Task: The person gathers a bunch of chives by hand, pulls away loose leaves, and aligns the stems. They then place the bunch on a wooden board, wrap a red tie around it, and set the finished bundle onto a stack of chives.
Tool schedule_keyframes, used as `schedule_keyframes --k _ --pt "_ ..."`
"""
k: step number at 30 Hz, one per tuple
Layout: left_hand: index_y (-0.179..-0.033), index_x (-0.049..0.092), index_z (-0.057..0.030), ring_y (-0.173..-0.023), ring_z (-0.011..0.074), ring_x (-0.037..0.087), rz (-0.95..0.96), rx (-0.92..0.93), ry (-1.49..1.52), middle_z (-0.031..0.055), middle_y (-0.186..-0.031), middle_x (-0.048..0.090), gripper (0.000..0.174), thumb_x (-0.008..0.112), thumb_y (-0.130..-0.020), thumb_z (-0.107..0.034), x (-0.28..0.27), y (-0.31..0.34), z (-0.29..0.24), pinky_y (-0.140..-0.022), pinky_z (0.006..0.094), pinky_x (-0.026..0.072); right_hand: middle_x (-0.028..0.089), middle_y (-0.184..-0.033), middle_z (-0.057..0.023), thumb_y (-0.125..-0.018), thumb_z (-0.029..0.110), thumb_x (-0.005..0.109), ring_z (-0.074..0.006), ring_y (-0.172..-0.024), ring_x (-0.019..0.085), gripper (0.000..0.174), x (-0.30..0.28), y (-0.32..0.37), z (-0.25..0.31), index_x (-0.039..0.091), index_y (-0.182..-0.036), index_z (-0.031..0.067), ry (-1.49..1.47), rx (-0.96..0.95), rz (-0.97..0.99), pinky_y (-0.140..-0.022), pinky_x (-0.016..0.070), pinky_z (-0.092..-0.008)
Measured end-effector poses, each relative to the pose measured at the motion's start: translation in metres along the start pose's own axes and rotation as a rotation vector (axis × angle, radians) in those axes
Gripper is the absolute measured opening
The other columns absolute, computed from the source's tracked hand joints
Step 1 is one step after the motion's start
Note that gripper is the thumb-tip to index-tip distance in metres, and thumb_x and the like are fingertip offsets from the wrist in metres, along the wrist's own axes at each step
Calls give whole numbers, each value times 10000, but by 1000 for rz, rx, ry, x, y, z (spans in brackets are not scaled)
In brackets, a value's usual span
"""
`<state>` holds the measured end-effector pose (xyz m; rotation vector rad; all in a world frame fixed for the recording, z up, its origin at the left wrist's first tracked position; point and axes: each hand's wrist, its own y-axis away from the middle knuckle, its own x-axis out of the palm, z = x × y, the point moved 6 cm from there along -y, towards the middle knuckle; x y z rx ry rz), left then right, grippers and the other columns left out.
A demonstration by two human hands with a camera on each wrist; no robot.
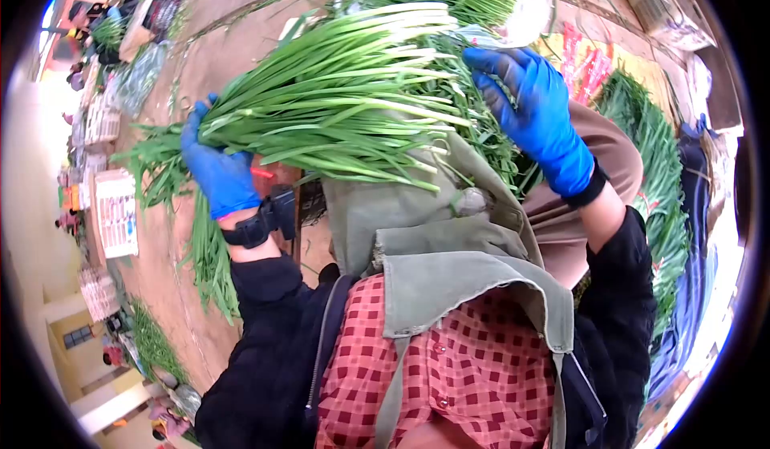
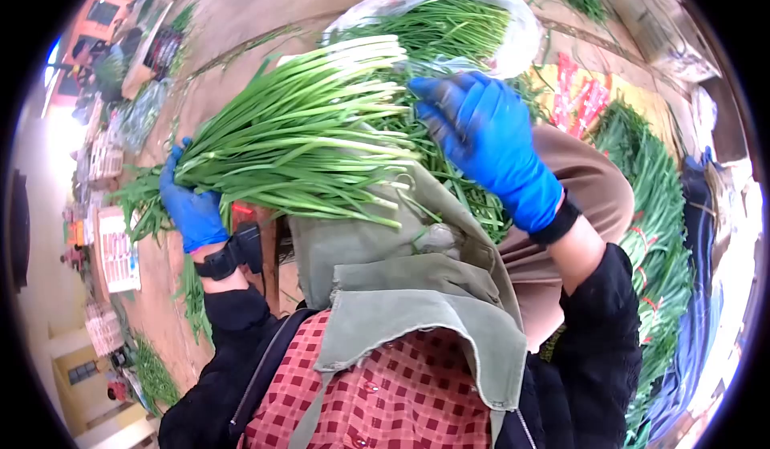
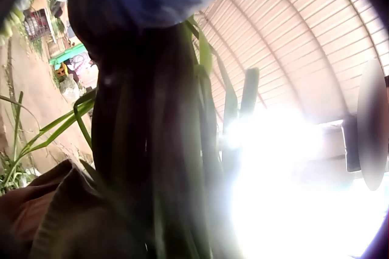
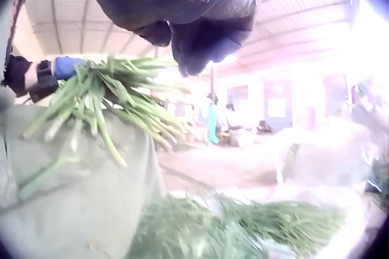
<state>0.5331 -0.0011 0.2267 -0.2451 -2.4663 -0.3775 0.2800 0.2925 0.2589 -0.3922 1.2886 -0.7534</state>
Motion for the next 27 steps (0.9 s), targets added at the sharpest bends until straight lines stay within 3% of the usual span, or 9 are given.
schedule_keyframes --k 4,9,13,17,18,19,21,24,27 --pt "-982 633 -50 -945 237 609 -3 16 11 101 -1014 652 183 566 -842 -147 16 4 -5 -867 424 484 546 -1179 -65 -747 243 655 -231 -1000 527 574 39 -26 49 472 -1281 138 63 -149 95 -847 419 -403" --pt "-935 625 -71 -932 241 608 -38 28 -9 104 -1015 650 139 567 -858 -170 25 17 -10 -858 420 485 638 -833 -88 -793 129 621 -212 -681 595 313 68 -23 31 607 -1104 91 -220 -55 13 -590 484 -335" --pt "-930 611 -89 -920 203 616 15 5 -32 82 -954 651 131 562 -878 -198 24 14 -9 -811 391 508 646 -774 -85 -868 60 561 -132 -626 605 215 93 0 -13 599 -1078 30 -893 489 -153 -568 488 -281" --pt "-925 618 -55 -932 248 614 104 -69 13 115 -964 650 139 589 -863 -176 16 -1 -11 -851 416 493 650 -775 -69 -903 145 551 -123 -605 609 141 90 52 -110 597 -932 15 -798 878 -66 -575 498 -263" --pt "-968 627 -39 -932 258 610 110 -37 -29 125 -972 645 190 577 -876 -197 13 -5 -14 -854 412 488 651 -765 -116 -855 203 604 -201 -626 640 197 89 75 -149 600 -903 12 -461 875 105 -610 518 -319" --pt "-986 627 -32 -938 257 608 131 -11 -54 124 -978 643 207 566 -883 -201 16 -2 -14 -857 408 486 626 -654 -60 -902 167 567 -154 -528 594 158 86 93 -171 624 -936 23 -117 628 252 -512 485 -293" --pt "-1021 627 -17 -949 254 604 178 54 -111 124 -991 640 243 545 -898 -209 29 6 -21 -862 398 482 649 -788 -129 -877 184 583 -280 -639 627 221 79 108 -162 593 -1038 33 433 451 1001 -599 503 -368" --pt "-1052 620 6 -947 237 598 248 157 -105 129 -1045 632 280 513 -917 -215 64 22 -24 -857 376 479 610 -1011 -200 -839 207 618 -377 -868 594 417 45 73 -95 510 -1212 56 161 137 694 -743 486 -427" --pt "-1052 615 17 -953 227 596 329 216 -102 131 -1064 630 283 521 -913 -211 109 33 -28 -876 370 470 513 -1242 -186 -772 210 702 -300 -1134 513 699 11 -19 -20 364 -1370 84 -205 116 397 -942 411 -381"
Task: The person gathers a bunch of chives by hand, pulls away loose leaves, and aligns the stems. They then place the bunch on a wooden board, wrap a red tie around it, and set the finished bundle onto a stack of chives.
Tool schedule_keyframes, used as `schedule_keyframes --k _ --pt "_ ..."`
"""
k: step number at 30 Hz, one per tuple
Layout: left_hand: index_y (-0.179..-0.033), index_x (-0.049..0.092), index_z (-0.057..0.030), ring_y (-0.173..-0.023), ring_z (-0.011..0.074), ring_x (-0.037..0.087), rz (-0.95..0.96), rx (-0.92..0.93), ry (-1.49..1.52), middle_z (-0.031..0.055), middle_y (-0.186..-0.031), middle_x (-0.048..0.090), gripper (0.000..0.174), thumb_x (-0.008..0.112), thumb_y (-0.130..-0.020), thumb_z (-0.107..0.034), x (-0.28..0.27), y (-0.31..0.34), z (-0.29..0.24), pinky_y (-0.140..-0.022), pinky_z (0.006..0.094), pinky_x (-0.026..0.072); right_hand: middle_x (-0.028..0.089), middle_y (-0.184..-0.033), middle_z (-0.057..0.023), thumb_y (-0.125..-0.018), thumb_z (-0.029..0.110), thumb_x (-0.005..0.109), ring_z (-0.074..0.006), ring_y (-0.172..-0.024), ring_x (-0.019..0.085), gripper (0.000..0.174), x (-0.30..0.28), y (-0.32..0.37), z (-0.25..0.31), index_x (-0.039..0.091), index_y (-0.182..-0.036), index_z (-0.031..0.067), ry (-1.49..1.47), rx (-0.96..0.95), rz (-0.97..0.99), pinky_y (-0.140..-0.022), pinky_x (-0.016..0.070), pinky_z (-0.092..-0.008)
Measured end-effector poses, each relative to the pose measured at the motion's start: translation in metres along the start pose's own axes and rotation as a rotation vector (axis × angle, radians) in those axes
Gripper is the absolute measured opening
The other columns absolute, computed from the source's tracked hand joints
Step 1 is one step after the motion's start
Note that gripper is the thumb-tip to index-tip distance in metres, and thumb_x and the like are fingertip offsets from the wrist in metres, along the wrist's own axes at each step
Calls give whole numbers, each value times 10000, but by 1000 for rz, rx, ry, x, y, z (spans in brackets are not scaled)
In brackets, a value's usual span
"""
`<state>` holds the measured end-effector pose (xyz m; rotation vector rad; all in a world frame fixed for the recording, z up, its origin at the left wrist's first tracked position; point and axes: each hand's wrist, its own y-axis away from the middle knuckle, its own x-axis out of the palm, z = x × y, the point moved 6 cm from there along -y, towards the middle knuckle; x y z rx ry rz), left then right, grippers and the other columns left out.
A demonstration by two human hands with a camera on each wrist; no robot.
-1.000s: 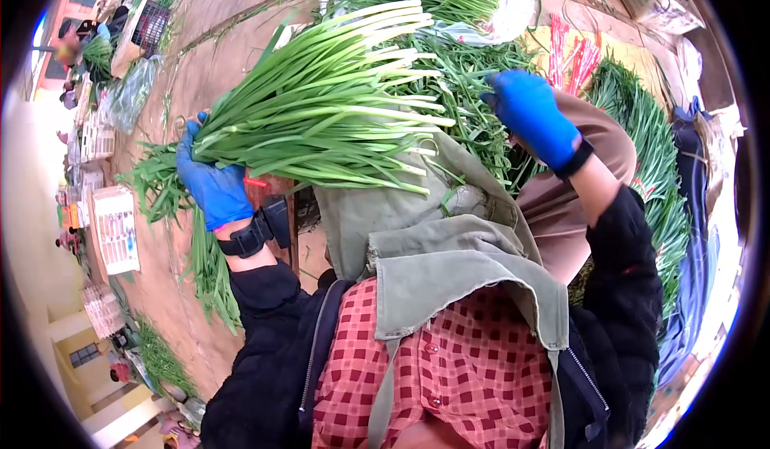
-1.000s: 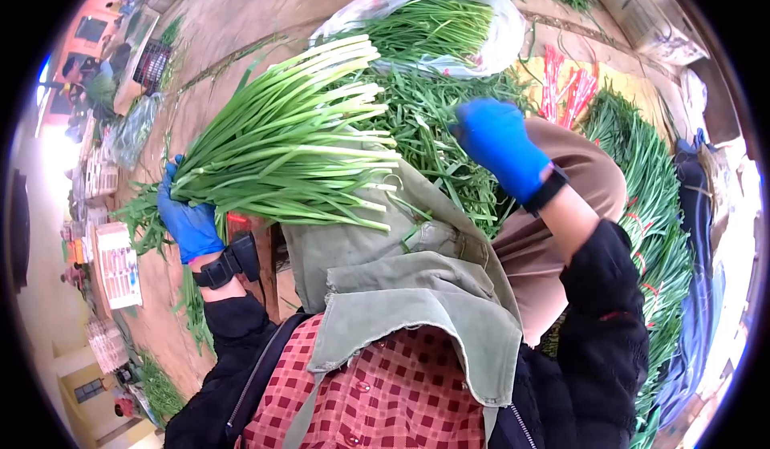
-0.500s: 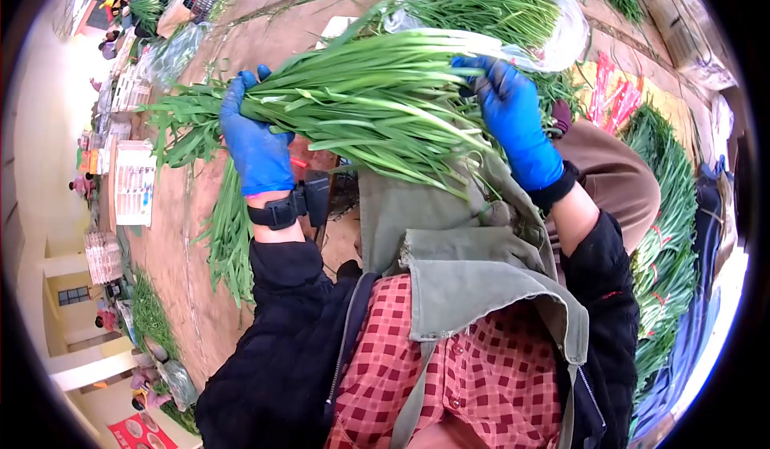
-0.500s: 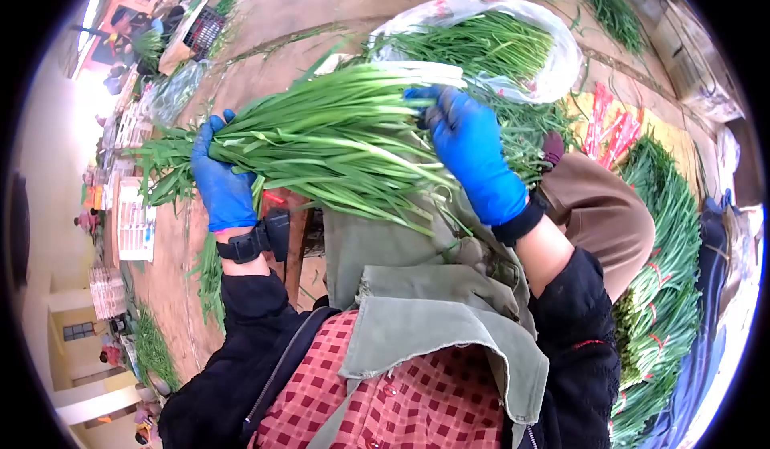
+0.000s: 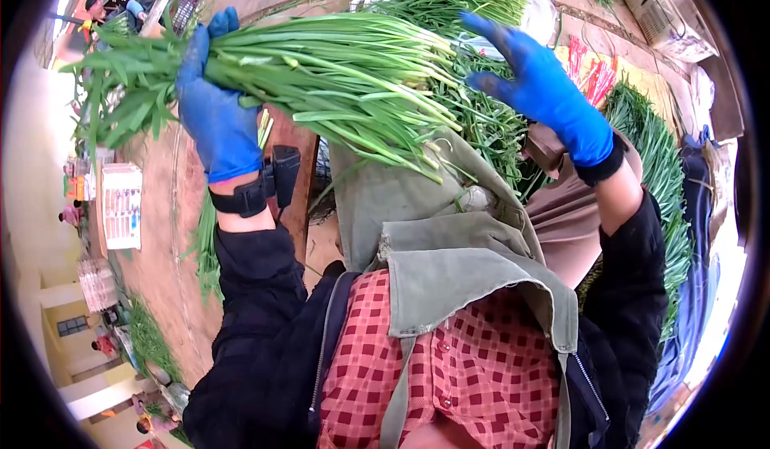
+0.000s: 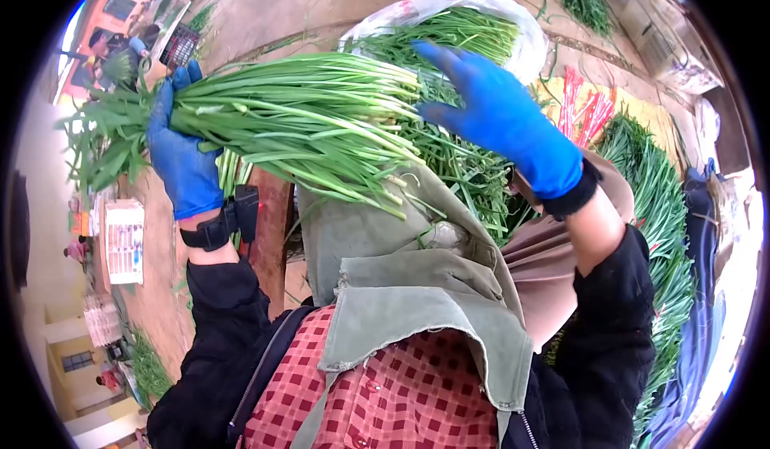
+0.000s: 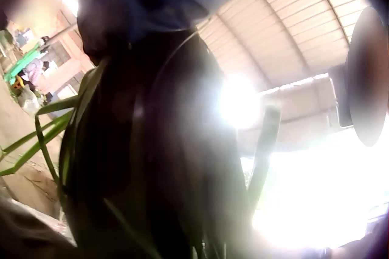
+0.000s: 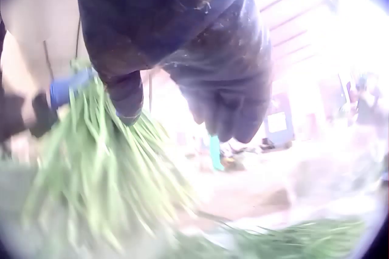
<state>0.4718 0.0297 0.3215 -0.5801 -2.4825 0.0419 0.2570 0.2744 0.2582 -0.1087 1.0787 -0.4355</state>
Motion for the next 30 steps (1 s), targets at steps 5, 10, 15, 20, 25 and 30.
schedule_keyframes --k 5,10,15,20,25,30 --pt "-1151 552 28 -954 198 596 442 377 -569 115 -1089 608 305 545 -868 -85 97 10 -14 -873 317 476 410 -1330 -264 -546 408 806 -371 -1204 454 1090 -31 -53 103 258 -1382 -27 -120 -294 -583 -1003 377 -396" --pt "-1192 522 11 -845 151 616 650 2 -169 97 -1096 599 303 519 -898 -63 150 -15 -8 -764 264 507 556 -1094 -265 -682 393 746 -299 -1095 541 866 -74 -76 99 345 -1324 -27 -137 38 -270 -917 431 -360" --pt "-1237 475 12 -1001 214 577 832 -298 44 126 -1183 564 392 559 -895 -160 138 11 0 -895 333 457 573 -1097 -236 -714 367 726 -276 -1078 552 747 -92 -62 76 413 -1268 -25 -246 -142 -184 -911 437 -353" --pt "-1293 417 40 -1118 240 523 890 -348 101 130 -1240 529 508 597 -864 -164 100 5 21 -997 360 395 590 -1100 -208 -747 342 706 -253 -1060 564 632 -70 -66 68 481 -1212 -22 -256 -238 -31 -905 442 -345" --pt "-1317 388 59 -1155 251 509 1084 -535 282 177 -1316 469 480 474 -906 -175 122 52 41 -1074 431 314 607 -1103 -180 -780 316 687 -230 -1043 576 523 -39 -77 73 549 -1156 -19 -263 -294 35 -899 448 -338" --pt "-1221 480 67 -1128 226 543 736 -359 276 156 -1149 599 399 463 -905 -178 60 5 30 -1109 515 216 624 -1107 -151 -813 291 667 -207 -1025 587 424 -32 -55 24 617 -1100 -17 -437 -217 -68 -893 454 -330"
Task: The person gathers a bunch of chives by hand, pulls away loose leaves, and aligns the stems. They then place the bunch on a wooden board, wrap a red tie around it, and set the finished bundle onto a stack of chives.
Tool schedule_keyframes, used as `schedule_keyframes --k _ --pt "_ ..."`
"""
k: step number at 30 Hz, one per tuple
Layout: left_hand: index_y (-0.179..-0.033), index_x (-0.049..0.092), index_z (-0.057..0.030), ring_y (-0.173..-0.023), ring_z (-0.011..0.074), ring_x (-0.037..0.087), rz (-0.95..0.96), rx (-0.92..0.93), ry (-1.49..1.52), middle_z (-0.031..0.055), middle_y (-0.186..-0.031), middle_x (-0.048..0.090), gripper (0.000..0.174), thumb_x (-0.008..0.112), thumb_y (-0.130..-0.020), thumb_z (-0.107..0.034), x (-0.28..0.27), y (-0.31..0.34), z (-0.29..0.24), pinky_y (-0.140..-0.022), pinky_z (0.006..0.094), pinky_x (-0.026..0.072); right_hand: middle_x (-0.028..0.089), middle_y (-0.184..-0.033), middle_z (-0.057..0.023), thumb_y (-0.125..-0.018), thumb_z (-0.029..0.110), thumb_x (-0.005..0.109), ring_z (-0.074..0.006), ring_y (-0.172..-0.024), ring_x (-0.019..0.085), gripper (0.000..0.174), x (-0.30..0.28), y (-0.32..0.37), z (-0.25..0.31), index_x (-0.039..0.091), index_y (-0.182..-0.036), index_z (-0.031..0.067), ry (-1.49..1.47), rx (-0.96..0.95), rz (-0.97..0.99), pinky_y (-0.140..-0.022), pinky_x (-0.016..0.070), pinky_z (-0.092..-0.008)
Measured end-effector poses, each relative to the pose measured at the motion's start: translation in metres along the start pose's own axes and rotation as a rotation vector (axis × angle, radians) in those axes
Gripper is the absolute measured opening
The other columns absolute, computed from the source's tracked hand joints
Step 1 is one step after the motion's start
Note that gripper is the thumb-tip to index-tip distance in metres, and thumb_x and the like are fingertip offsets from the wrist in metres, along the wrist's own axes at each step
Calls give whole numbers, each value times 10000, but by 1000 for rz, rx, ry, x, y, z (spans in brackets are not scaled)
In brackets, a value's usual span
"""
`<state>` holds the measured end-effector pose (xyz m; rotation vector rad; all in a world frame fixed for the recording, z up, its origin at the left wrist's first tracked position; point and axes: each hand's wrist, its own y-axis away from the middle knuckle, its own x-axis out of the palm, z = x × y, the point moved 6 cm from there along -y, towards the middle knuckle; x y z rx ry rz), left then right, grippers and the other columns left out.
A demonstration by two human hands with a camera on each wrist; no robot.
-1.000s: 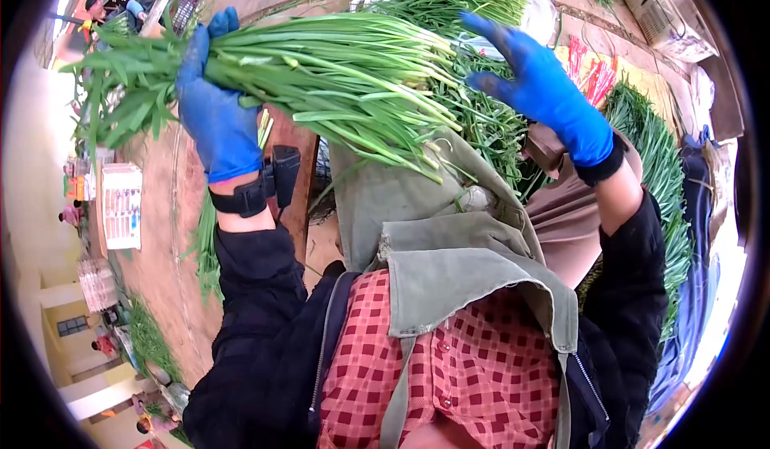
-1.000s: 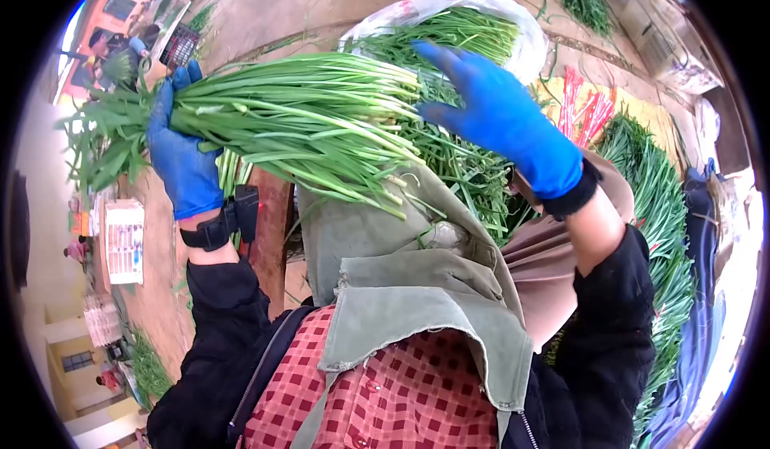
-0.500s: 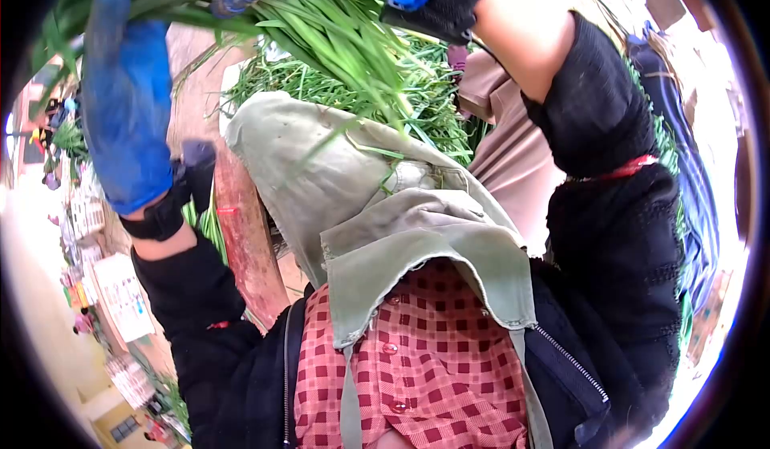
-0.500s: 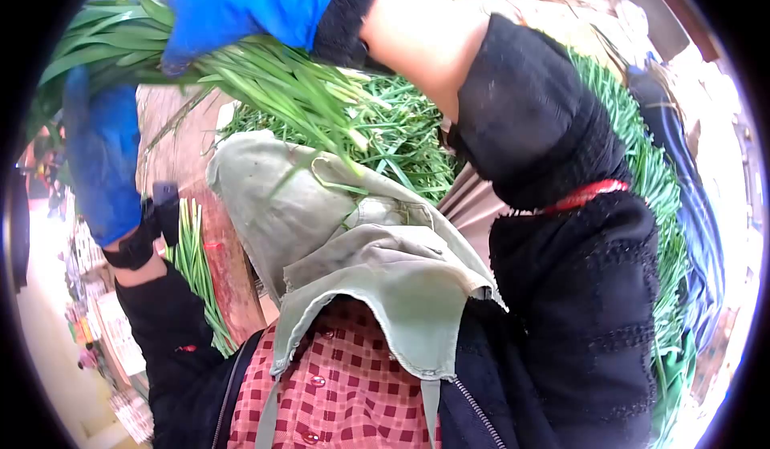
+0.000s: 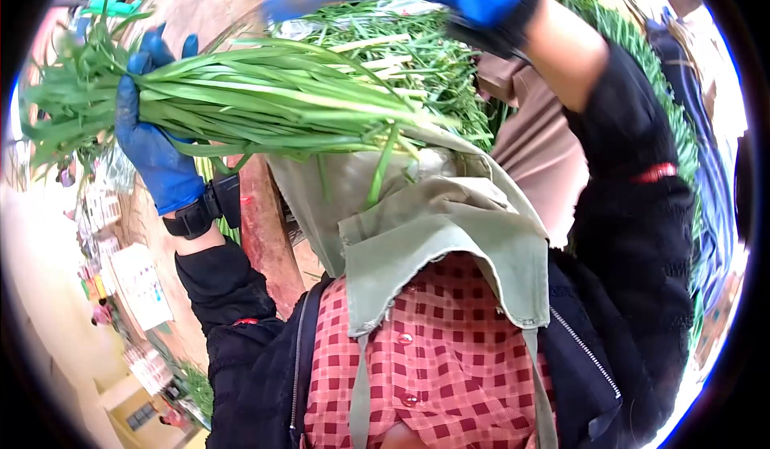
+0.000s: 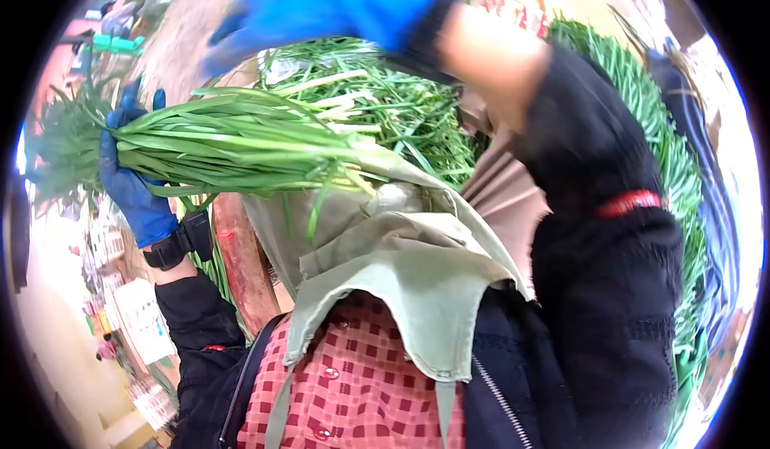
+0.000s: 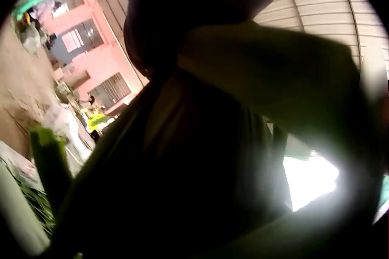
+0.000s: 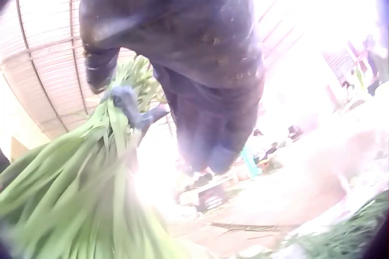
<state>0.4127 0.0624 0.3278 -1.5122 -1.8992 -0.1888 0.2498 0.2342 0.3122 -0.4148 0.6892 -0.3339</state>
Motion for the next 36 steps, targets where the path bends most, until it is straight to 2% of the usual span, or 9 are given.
schedule_keyframes --k 4,8,12,18,26,28,29,31,36 --pt "-1288 355 118 -990 160 591 -211 115 -103 110 -993 637 533 516 -892 -200 -53 24 -30 -1121 481 209 618 -1110 -103 -809 55 599 -205 -1017 587 427 8 71 -24 545 -1232 76 -173 -51 41 -919 448 -325" --pt "-1238 419 116 -946 164 600 -311 133 18 82 -976 642 471 511 -896 -195 -80 38 -27 -1127 443 222 503 -1280 -168 -815 156 613 -314 -1171 481 541 49 78 -19 451 -1322 60 -43 -105 85 -1011 339 -384" --pt "-1218 461 79 -942 158 603 -364 147 88 67 -947 657 429 529 -887 -186 -94 48 -24 -1117 460 236 614 -1106 -136 -786 198 656 -286 -1014 577 465 89 56 -34 556 -1233 117 -230 -169 -10 -906 433 -368" --pt "-1049 590 -3 -933 158 590 -423 160 159 69 -962 634 233 521 -895 -163 -102 64 -27 -1124 430 239 654 -950 -109 -813 123 597 -128 -872 596 307 105 58 -69 606 -1105 29 -707 184 -266 -793 478 -282" --pt "-1075 616 -55 -1158 232 511 -549 207 0 92 -1197 586 273 442 -938 -214 -109 81 -37 -1091 520 255 651 -787 -121 -865 150 544 -231 -687 633 215 47 130 -165 598 -1015 5 -348 851 -385 -636 509 -369" --pt "-1092 614 -65 -1186 243 488 -710 297 -54 97 -1228 568 278 429 -944 -210 -114 83 -45 -1083 508 273 640 -801 -145 -861 235 570 -294 -677 626 270 43 137 -153 596 -1049 43 684 621 448 -642 501 -406" --pt "-1085 616 -72 -1171 250 501 -668 256 -46 99 -1215 577 269 426 -948 -205 -118 87 -47 -1056 495 319 639 -839 -154 -861 293 575 -331 -715 615 293 39 144 -138 597 -1068 87 605 661 471 -650 491 -426" --pt "-1101 615 -59 -1153 228 518 -477 198 31 104 -1221 575 270 438 -942 -187 -115 86 -46 -1044 445 345 636 -886 -146 -844 303 594 -309 -763 619 295 24 112 -70 607 -1066 109 702 117 -134 -669 487 -420" --pt "-1084 625 -61 -1081 221 566 -519 182 -62 98 -1183 599 259 464 -934 -198 -106 78 -44 -994 426 407 627 -957 -68 -811 296 608 -280 -799 604 308 50 39 39 598 -1073 135 654 -316 -294 -709 486 -386"
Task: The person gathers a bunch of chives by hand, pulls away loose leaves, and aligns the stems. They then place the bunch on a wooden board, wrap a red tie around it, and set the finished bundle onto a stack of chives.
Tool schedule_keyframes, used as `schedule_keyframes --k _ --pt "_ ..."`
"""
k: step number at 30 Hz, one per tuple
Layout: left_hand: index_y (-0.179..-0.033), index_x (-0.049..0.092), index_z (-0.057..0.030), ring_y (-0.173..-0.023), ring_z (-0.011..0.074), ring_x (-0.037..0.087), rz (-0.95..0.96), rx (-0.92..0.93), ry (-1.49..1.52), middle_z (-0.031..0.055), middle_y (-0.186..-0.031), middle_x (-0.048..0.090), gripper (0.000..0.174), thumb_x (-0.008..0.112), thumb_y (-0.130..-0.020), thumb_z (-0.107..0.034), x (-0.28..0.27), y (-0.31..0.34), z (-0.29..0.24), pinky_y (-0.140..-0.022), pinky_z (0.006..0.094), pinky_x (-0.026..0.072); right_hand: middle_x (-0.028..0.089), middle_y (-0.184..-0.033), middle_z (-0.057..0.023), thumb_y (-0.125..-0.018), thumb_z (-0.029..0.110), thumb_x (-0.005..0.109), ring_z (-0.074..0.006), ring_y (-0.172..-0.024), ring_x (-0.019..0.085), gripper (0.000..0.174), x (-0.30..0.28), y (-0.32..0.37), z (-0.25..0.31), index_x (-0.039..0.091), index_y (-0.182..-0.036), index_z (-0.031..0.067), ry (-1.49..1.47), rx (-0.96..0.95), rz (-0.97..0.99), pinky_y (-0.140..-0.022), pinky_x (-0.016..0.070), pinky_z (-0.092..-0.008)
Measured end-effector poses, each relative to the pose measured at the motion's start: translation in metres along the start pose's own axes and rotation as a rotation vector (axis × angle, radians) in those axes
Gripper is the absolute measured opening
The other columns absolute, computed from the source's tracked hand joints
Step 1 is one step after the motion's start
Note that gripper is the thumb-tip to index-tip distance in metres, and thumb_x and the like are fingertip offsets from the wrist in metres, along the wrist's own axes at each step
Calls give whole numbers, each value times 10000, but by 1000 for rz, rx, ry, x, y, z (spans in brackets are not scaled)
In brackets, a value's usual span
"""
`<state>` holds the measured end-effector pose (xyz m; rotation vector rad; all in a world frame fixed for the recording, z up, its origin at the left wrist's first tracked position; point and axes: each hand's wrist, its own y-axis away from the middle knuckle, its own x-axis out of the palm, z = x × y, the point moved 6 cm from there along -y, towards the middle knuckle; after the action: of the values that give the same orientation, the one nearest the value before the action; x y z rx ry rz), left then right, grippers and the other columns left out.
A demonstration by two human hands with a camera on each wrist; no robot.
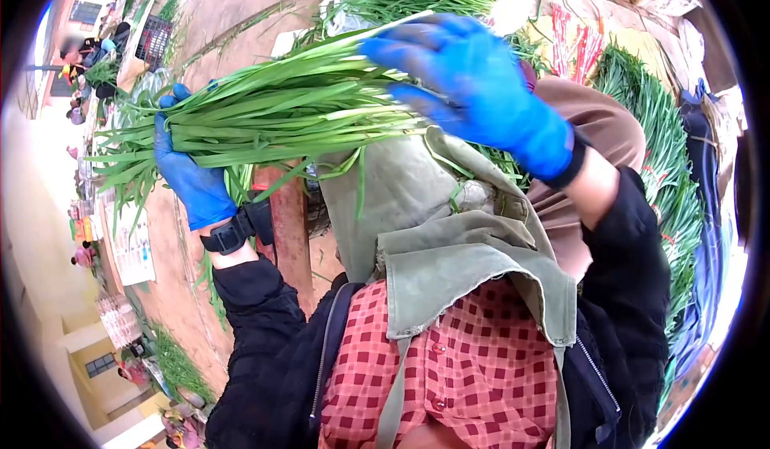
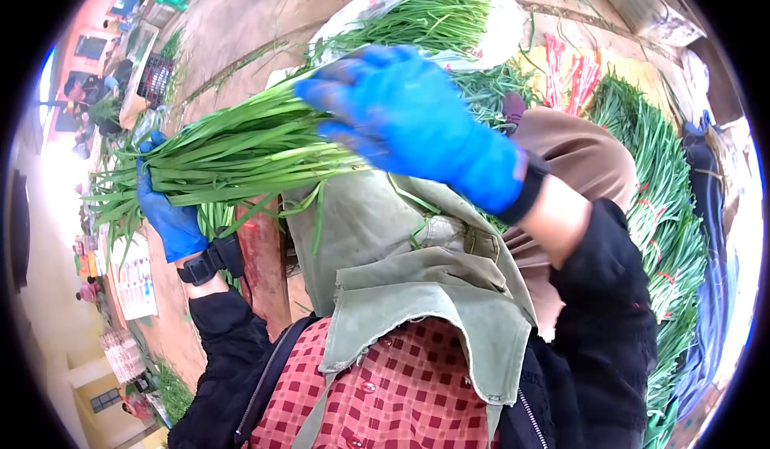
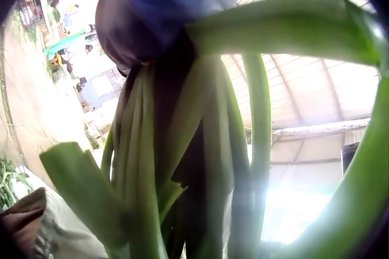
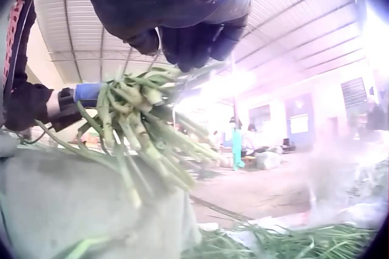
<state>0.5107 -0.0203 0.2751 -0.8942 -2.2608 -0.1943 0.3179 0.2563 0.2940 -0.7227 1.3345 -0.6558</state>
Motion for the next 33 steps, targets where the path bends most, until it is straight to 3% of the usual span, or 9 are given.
schedule_keyframes --k 5,8,12,15,17,22,26,30,33 --pt "-1112 595 -38 -1038 230 578 -259 70 -149 96 -1134 613 303 451 -949 -248 12 7 2 -959 401 434 606 -733 -84 -850 308 570 -276 -665 601 214 50 6 -27 582 -956 123 -158 229 -76 -563 474 -400" --pt "-1104 592 -29 -1032 236 576 102 -43 -84 98 -1129 610 314 440 -955 -260 25 12 12 -950 406 437 605 -808 -82 -870 246 570 -281 -676 588 139 52 4 -24 567 -927 118 78 346 47 -569 470 -371" --pt "-1086 585 -24 -981 251 591 -273 116 -206 121 -1083 619 314 460 -938 -271 -4 5 16 -901 407 462 595 -668 -143 -863 253 554 -335 -614 602 171 56 12 -47 526 -848 85 60 592 -79 -533 470 -437" --pt "-1075 588 -28 -963 250 595 -224 88 -211 117 -1065 622 308 461 -938 -272 -8 9 16 -882 401 475 610 -753 -184 -855 209 552 -396 -693 596 140 52 40 -89 535 -865 70 -38 753 -168 -612 470 -470" --pt "-1080 587 -24 -965 253 594 -267 98 -252 117 -1068 621 316 451 -942 -274 -21 15 8 -880 404 477 615 -782 -203 -858 215 548 -403 -724 593 160 41 76 -138 546 -870 55 95 858 -68 -621 467 -463" --pt "-1097 580 -13 -976 260 592 -411 138 -268 125 -1084 617 342 431 -951 -284 -57 22 -3 -887 417 474 641 -843 -177 -882 285 534 -350 -782 626 243 28 143 -135 615 -946 65 269 661 923 -676 489 -444" --pt "-1117 573 -1 -973 257 597 -338 109 -214 131 -1083 619 347 477 -939 -283 -54 19 3 -876 419 482 649 -901 -165 -859 331 602 -284 -899 628 364 15 54 -54 620 -1088 47 -736 516 281 -805 486 -372" --pt "-1096 580 -4 -950 250 604 -339 110 -243 134 -1063 624 332 483 -937 -278 -27 12 9 -841 402 503 667 -925 -69 -841 183 656 -135 -858 594 294 72 34 -18 635 -1078 9 -1299 803 242 -811 476 -281" --pt "-1090 584 -3 -949 255 605 -193 172 -404 140 -1060 624 330 476 -939 -277 -26 15 5 -833 402 506 664 -827 -18 -805 144 698 -85 -744 577 202 77 37 -28 670 -954 11 -1147 897 181 -705 484 -250"
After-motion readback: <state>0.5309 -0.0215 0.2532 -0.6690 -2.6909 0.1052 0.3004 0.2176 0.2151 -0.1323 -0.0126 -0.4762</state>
